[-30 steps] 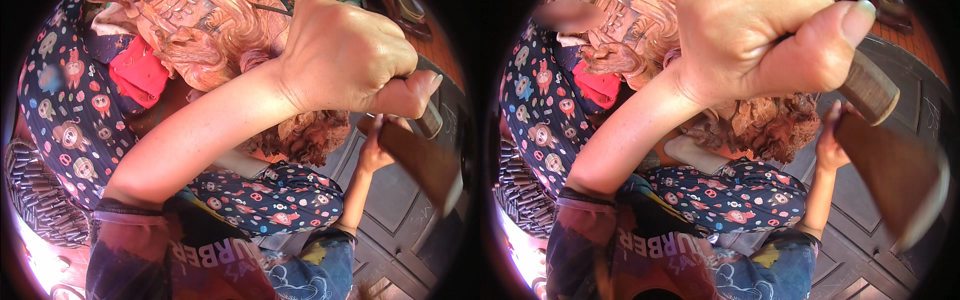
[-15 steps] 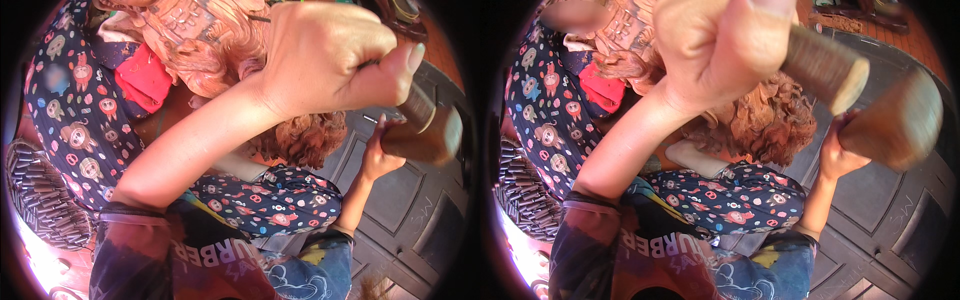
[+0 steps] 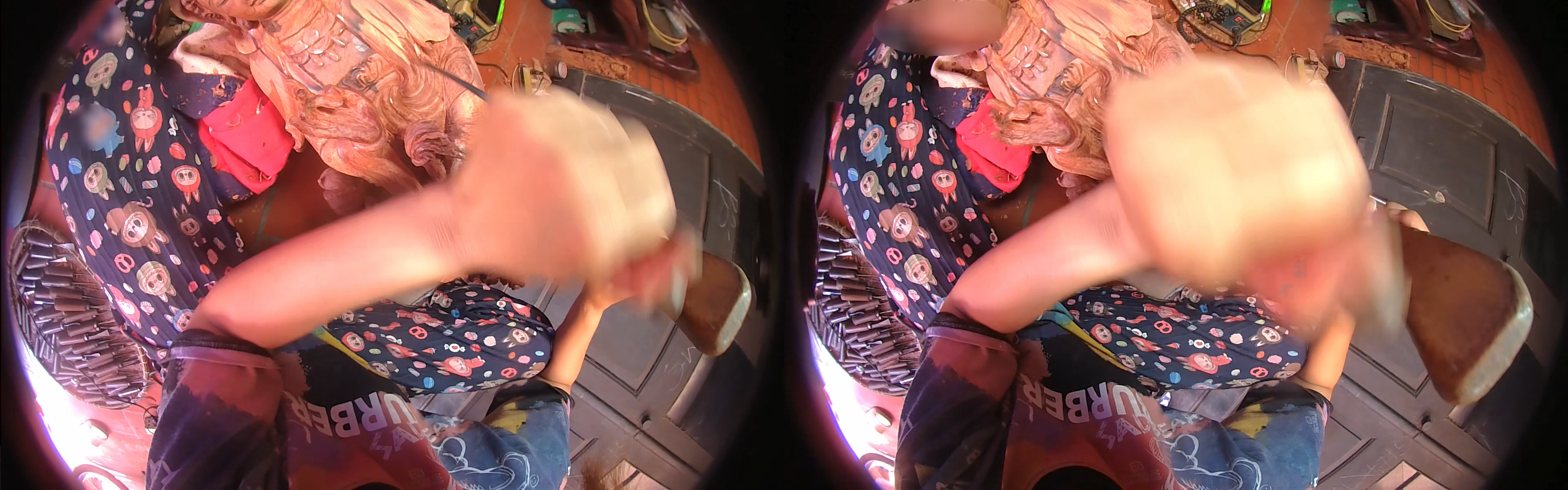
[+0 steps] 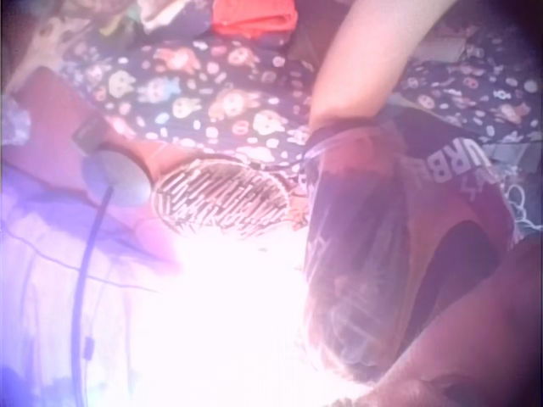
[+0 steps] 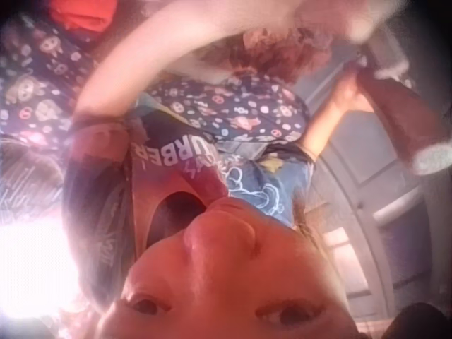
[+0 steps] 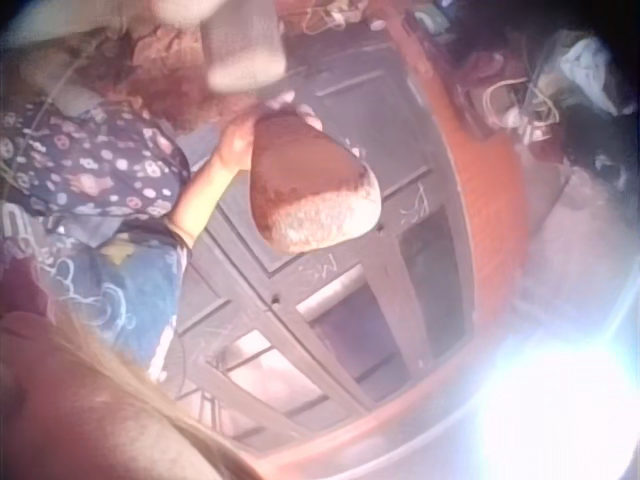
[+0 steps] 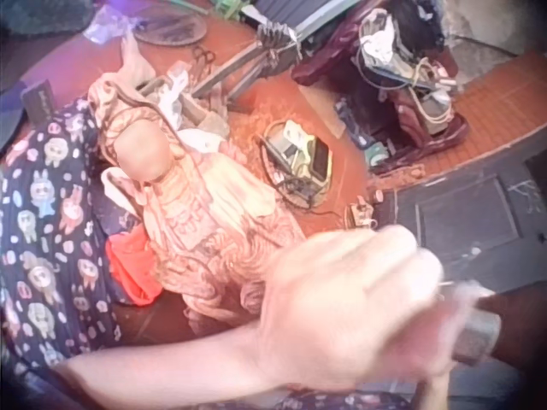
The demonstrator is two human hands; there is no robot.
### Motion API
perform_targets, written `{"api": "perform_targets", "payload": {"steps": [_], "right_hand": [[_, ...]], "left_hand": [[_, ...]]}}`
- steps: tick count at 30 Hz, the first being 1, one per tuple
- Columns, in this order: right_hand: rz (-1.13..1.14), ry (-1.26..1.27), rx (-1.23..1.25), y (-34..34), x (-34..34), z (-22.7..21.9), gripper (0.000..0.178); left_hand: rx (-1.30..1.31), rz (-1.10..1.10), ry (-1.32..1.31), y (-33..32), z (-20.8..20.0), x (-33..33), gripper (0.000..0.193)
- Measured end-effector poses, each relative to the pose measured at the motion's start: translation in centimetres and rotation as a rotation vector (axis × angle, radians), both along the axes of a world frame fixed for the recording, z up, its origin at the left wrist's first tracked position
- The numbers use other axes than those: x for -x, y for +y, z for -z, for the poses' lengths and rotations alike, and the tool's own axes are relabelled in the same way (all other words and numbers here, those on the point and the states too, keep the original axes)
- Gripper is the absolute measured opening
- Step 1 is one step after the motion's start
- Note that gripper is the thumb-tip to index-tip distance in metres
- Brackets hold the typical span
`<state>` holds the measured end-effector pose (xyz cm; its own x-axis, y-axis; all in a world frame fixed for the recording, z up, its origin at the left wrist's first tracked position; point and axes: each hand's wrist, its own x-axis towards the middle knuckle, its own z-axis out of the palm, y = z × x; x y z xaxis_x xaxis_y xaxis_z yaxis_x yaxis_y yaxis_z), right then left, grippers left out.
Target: The person is carving a detailed wooden sculpture of a figure, using a chisel and mallet to shape the wood. They are sitting on the floor, holding the sculpture between their legs, and carefully chiseling away at the details.
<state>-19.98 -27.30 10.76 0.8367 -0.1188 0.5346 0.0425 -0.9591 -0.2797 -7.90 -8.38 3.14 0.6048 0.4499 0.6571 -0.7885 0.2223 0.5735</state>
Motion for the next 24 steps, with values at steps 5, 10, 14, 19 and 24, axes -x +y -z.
{"api": "perform_targets", "payload": {"steps": [5,10,14,19,24], "right_hand": [[-0.026,0.027,-0.076,1.3,-1.1,-0.7,0.034],[-0.036,0.076,-0.162,1.3,-1.6,-1.3,0.041],[-0.047,0.105,-0.198,1.4,-1.8,-1.3,0.047],[-0.019,0.087,-0.016,-0.2,0.1,-0.8,0.047],[0.087,0.095,-0.128,0.7,0.3,-0.6,0.044]], "left_hand": [[-0.118,0.148,0.017,-0.7,-1.4,1.6,0.036],[-0.091,0.093,0.100,-1.5,-0.9,-0.1,0.033],[0.027,-0.001,0.154,-2.1,-0.8,-0.8,0.032],[0.025,-0.027,0.161,-2.6,-0.4,-1.1,0.033],[0.039,-0.040,0.138,-3.0,-0.2,-1.5,0.032]]}}
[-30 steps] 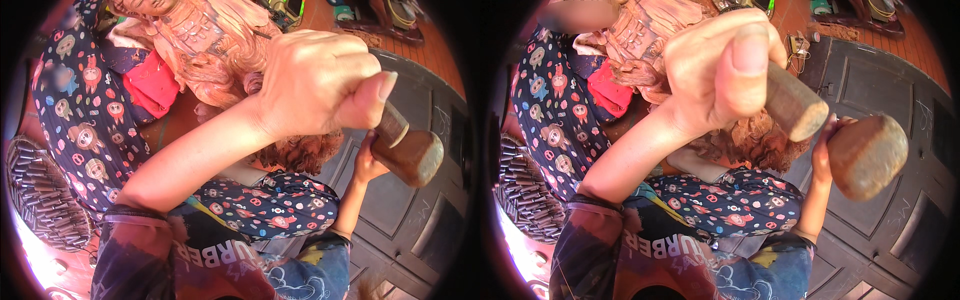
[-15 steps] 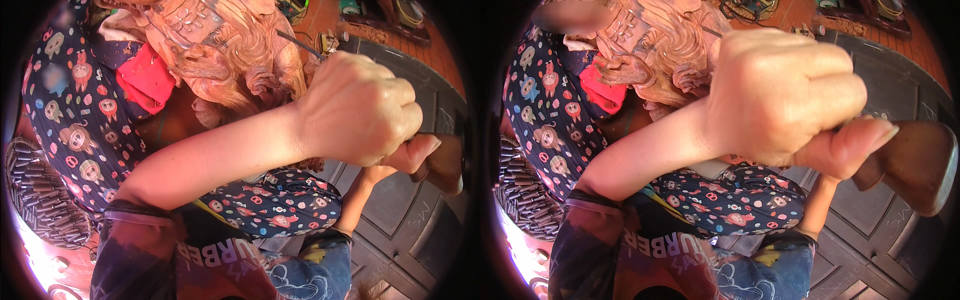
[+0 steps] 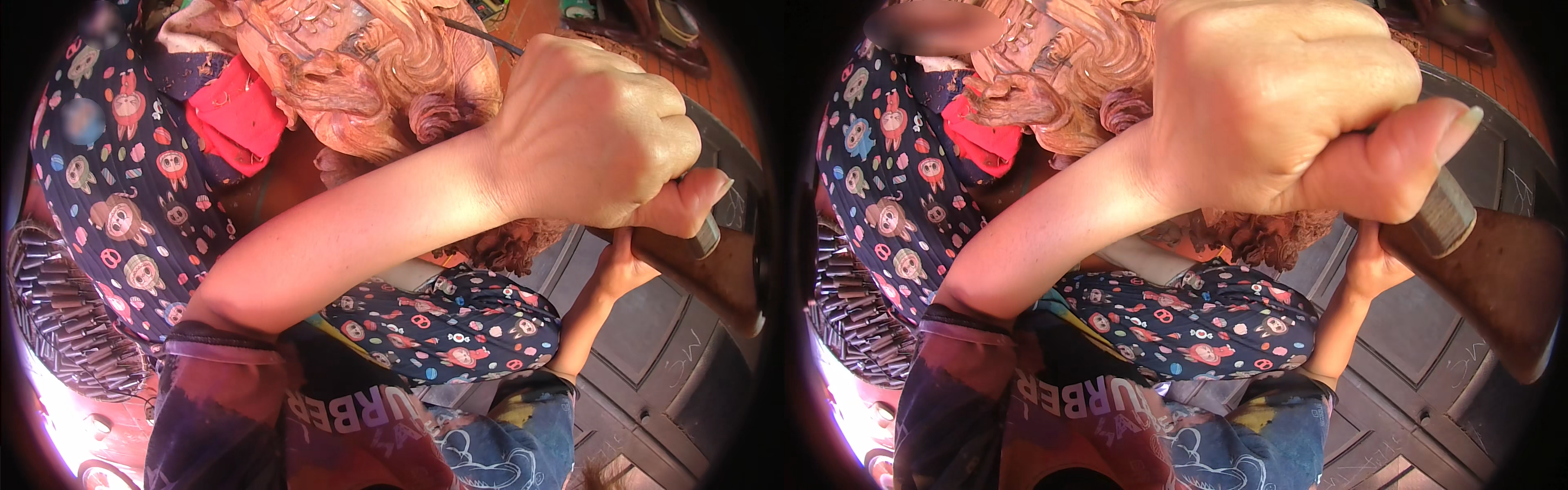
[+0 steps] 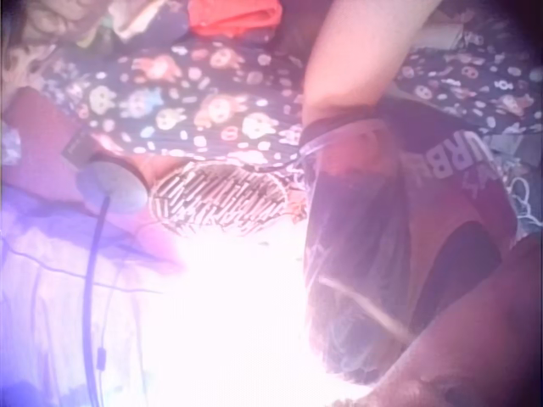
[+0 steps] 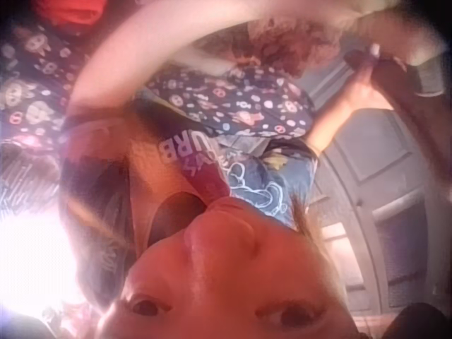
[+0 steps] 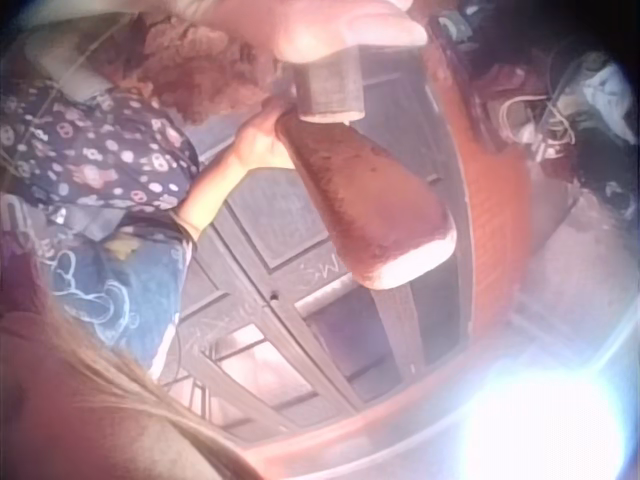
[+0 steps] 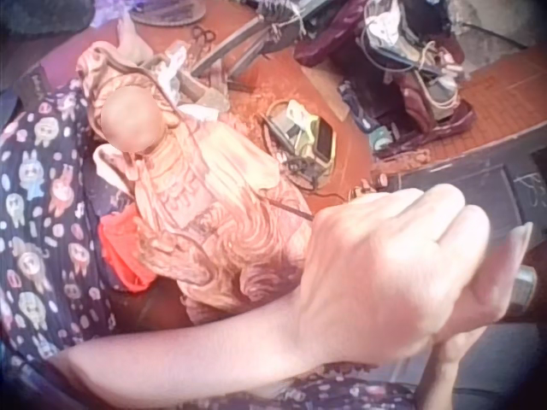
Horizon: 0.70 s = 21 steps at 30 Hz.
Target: The person is carving a detailed wooden sculpture of a figure, using a chisel and mallet to shape the wood. They are sitting on the floor, holding the sculpture between their legs, and carefully chiseling away at the details.
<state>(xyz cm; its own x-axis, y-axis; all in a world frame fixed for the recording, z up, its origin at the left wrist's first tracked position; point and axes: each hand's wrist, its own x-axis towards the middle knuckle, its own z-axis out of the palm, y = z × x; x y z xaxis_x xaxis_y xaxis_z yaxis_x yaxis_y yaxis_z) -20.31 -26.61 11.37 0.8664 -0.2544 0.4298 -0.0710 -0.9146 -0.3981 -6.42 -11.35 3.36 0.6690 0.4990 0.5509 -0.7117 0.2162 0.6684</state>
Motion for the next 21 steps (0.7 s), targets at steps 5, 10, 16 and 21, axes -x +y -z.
{"api": "perform_targets", "payload": {"steps": [5,10,16,21], "right_hand": [[-0.165,-0.018,0.035,-0.6,0.2,0.1,0.044],[-0.060,-0.073,0.238,-2.4,1.7,1.1,0.051],[-0.171,-0.154,0.451,-2.2,0.5,1.1,0.035],[-0.075,-0.017,0.384,-1.6,0.3,0.6,0.019]], "left_hand": [[0.031,0.019,-0.045,0.5,0.7,0.0,0.029],[0.023,-0.004,-0.067,0.5,1.2,-0.4,0.030],[0.001,0.043,-0.087,0.7,1.5,-0.2,0.033],[-0.009,0.064,-0.072,0.7,1.4,-0.5,0.035]]}}
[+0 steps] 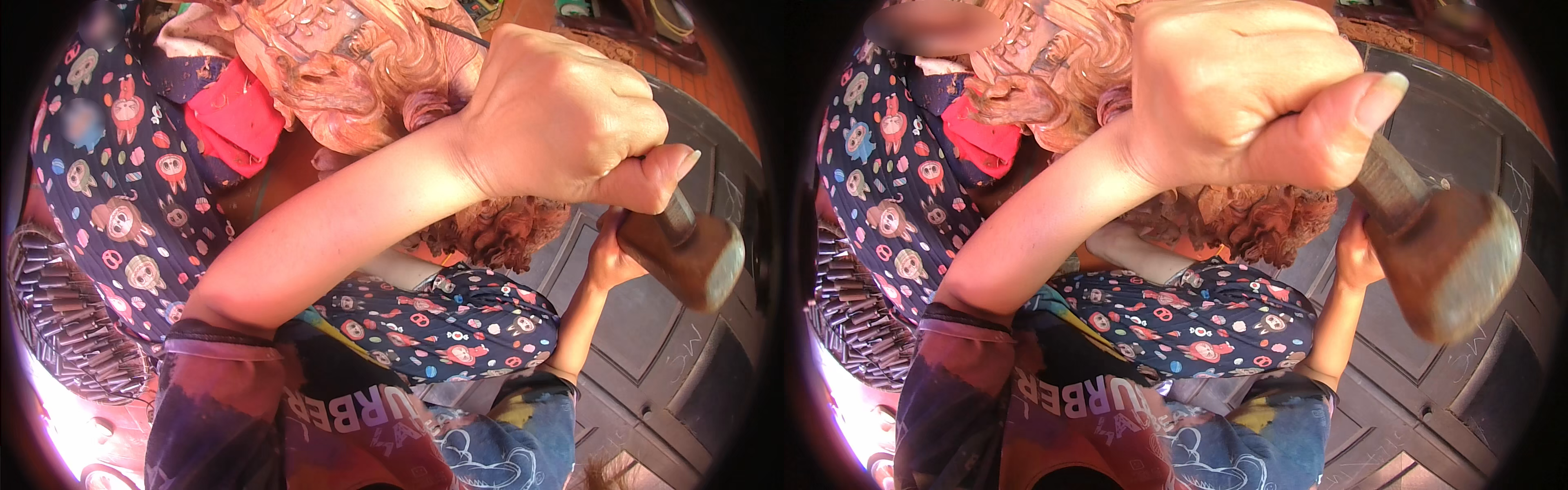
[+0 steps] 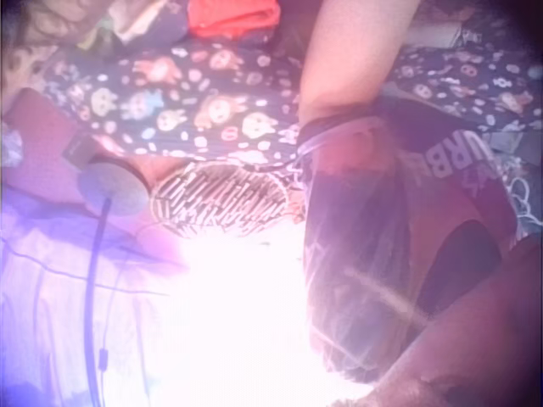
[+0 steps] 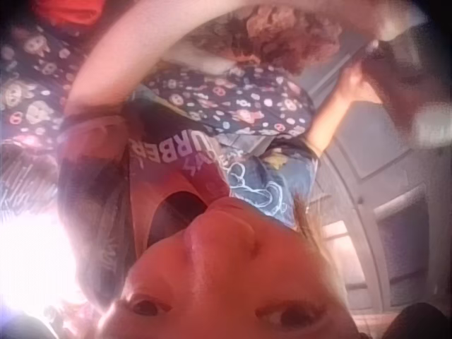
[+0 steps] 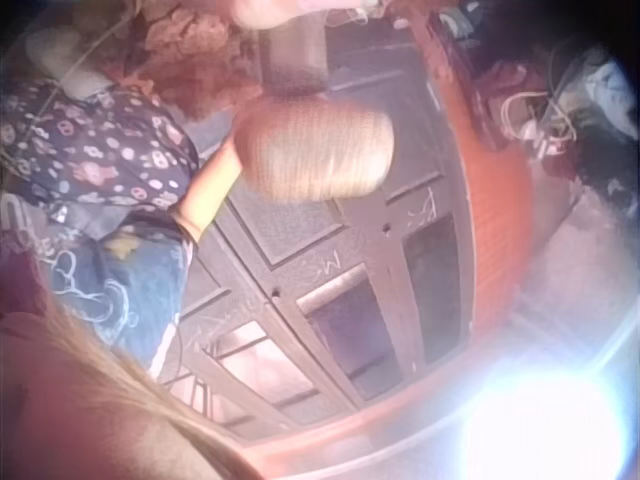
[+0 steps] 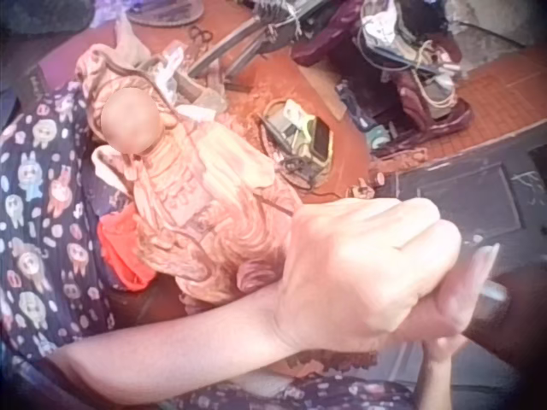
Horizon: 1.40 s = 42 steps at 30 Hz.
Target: The person is carving a detailed wooden sculpture of a figure, using a chisel and mallet to shape the wood. They are sitting on the floor, holding the sculpture between their legs, and carefully chiseling away at the details.
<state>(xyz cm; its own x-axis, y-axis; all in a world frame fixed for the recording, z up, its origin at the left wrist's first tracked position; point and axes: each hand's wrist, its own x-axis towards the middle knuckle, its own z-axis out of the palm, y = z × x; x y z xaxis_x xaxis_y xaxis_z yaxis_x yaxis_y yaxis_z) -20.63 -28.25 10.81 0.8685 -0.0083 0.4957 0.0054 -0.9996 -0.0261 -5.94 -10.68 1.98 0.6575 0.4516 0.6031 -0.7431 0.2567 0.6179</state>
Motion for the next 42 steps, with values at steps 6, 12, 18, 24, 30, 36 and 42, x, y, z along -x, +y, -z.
{"api": "perform_targets", "payload": {"steps": [6,12,18,24,30,36,42], "right_hand": [[-0.077,-0.085,0.093,3.4,-2.4,0.0,0.011],[0.033,-0.057,0.317,3.7,-2.1,-1.2,0.015],[-0.027,-0.158,0.420,4.3,-2.8,-1.4,0.012],[-0.022,-0.108,0.210,3.1,-1.6,-1.5,0.011],[-0.133,-0.083,-0.278,2.7,-0.9,-0.8,0.028],[-0.002,-0.028,-0.323,2.2,-0.1,-1.3,0.052],[0.010,-0.050,-0.304,4.1,-1.2,-0.6,0.030]], "left_hand": [[0.014,-0.010,0.013,0.4,0.1,-0.6,0.034],[0.075,-0.024,0.072,0.1,-0.5,-0.8,0.032],[0.198,-0.028,0.103,0.7,-0.5,-1.5,0.032],[0.144,0.072,0.094,1.7,-0.6,-0.9,0.030],[-0.132,0.038,-0.142,2.5,-1.2,4.2,0.032],[-0.010,0.071,0.065,0.9,-1.5,1.1,0.034],[0.011,-0.010,0.091,-0.2,-1.2,0.6,0.034]]}}
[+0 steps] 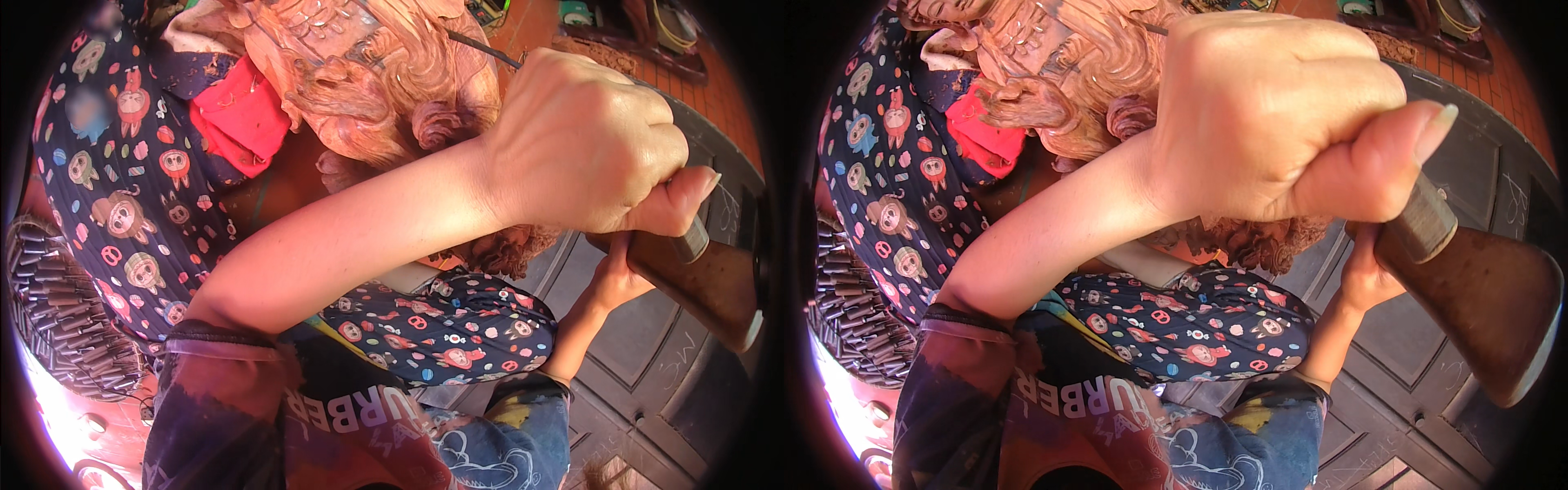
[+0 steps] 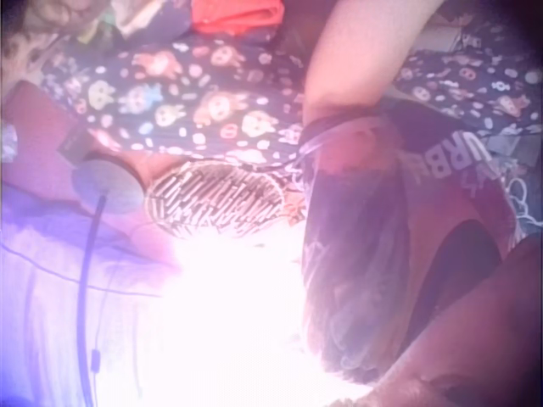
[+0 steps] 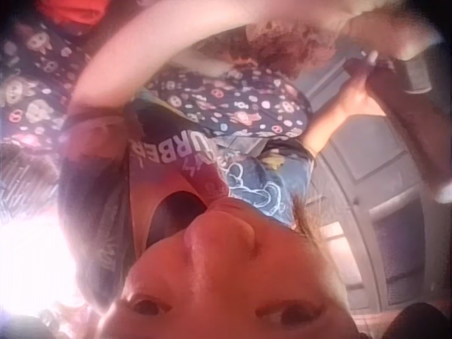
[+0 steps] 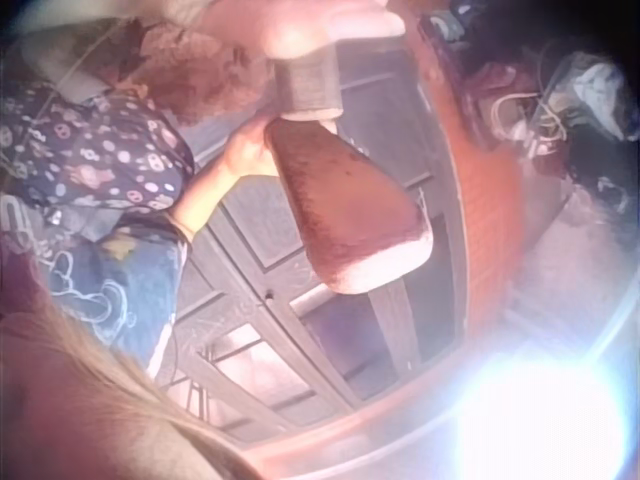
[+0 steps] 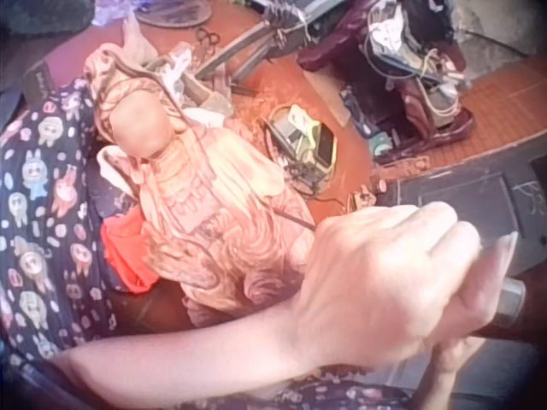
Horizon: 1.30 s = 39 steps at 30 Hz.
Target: The person is carving a detailed wooden sculpture of a figure, using a chisel and mallet to shape the wood. They are sitting on the floor, holding the sculpture between their legs, and carefully chiseling away at the details.
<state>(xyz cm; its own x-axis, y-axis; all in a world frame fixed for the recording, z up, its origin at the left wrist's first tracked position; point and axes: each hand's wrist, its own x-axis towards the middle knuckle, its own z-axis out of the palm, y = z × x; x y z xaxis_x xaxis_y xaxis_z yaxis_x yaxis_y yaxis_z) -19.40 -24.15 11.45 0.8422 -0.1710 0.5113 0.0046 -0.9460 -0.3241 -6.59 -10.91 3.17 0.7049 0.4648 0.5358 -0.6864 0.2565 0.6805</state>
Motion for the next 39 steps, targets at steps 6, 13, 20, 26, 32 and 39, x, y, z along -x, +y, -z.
{"api": "perform_targets", "payload": {"steps": [6,13,20,26,32,39], "right_hand": [[0.125,0.065,0.030,-0.6,0.9,-0.4,0.051],[-0.098,-0.006,0.054,-1.6,1.0,-0.3,0.036],[-0.079,0.021,0.302,-1.2,-0.3,-0.7,0.021],[0.073,-0.029,0.200,-0.4,-0.7,-0.4,0.022],[0.150,0.008,0.395,-0.6,-0.7,-1.3,0.017],[0.059,-0.019,0.319,0.7,-1.7,-0.9,0.014]], "left_hand": [[0.000,-0.028,-0.043,0.0,0.4,-0.6,0.031],[0.061,0.005,-0.073,0.6,0.8,-0.5,0.032],[0.059,0.021,-0.012,0.6,0.7,-1.2,0.034],[0.099,0.013,0.034,0.5,0.6,-1.6,0.034],[0.156,0.049,0.070,0.6,0.4,-1.8,0.035],[0.214,0.047,0.025,2.2,0.5,-2.2,0.035]]}}
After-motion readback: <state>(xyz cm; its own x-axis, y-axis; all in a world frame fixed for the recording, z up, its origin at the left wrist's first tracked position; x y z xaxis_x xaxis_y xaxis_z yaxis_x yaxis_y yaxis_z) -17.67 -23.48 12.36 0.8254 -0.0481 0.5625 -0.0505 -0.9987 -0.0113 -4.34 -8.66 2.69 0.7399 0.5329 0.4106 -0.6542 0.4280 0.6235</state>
